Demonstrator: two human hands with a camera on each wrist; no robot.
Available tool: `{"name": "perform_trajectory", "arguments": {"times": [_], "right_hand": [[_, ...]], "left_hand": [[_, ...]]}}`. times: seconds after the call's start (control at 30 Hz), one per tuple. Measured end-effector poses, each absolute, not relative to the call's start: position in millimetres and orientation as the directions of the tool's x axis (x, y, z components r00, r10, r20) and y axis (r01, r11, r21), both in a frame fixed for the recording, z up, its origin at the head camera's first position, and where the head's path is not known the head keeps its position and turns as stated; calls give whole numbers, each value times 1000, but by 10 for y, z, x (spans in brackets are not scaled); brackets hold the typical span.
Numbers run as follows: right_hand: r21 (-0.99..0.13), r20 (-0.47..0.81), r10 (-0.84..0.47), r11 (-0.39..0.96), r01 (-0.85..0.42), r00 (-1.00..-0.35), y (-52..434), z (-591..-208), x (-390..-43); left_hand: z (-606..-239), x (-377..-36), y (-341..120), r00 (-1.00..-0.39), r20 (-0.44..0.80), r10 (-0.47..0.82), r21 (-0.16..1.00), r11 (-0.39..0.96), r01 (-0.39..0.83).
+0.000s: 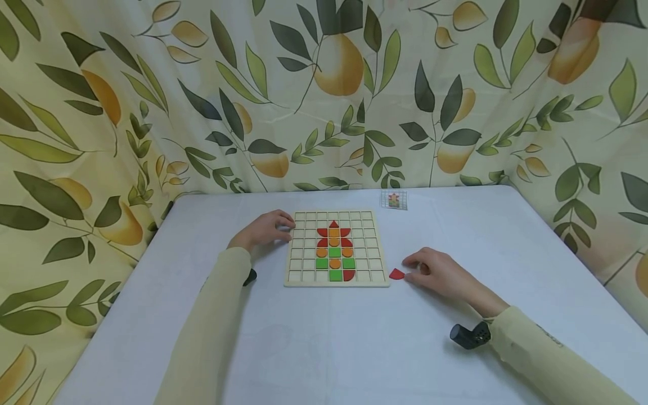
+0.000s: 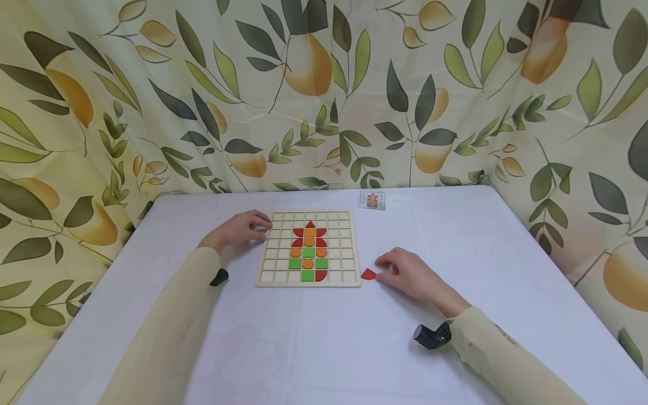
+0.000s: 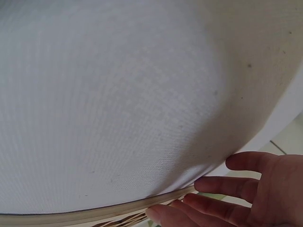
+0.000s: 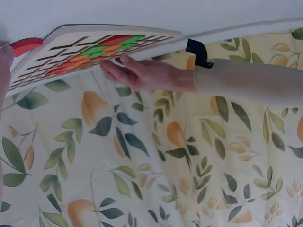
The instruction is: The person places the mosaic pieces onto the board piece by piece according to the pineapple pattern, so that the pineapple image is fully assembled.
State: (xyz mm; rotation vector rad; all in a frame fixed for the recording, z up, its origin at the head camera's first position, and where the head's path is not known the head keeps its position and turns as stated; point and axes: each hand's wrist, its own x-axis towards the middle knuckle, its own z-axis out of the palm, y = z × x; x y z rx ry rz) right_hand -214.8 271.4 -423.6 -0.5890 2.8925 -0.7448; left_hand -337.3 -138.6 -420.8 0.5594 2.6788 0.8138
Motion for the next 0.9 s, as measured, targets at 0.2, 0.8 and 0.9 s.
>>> {"name": "perform_trajectory", "arguments": {"times": [0.2,0.8,0.9], "right_hand": [[-503,-15,-462,770,-393,-887,2636,-4230,-2143],[-481,7,-489,763,-432,-872,2640,-4253,-2156],[-475,11,-499,760,-444,-867,2647,-4242,-2158]], "left_hand": [[-4196,-3368,-1384,-885,-160,438,587,763,271],[-4203,-3363,-1378,-887,-162,432,590,763,264],[-4202,-3363,-1372,-888,-162,430,592,763,262]]}}
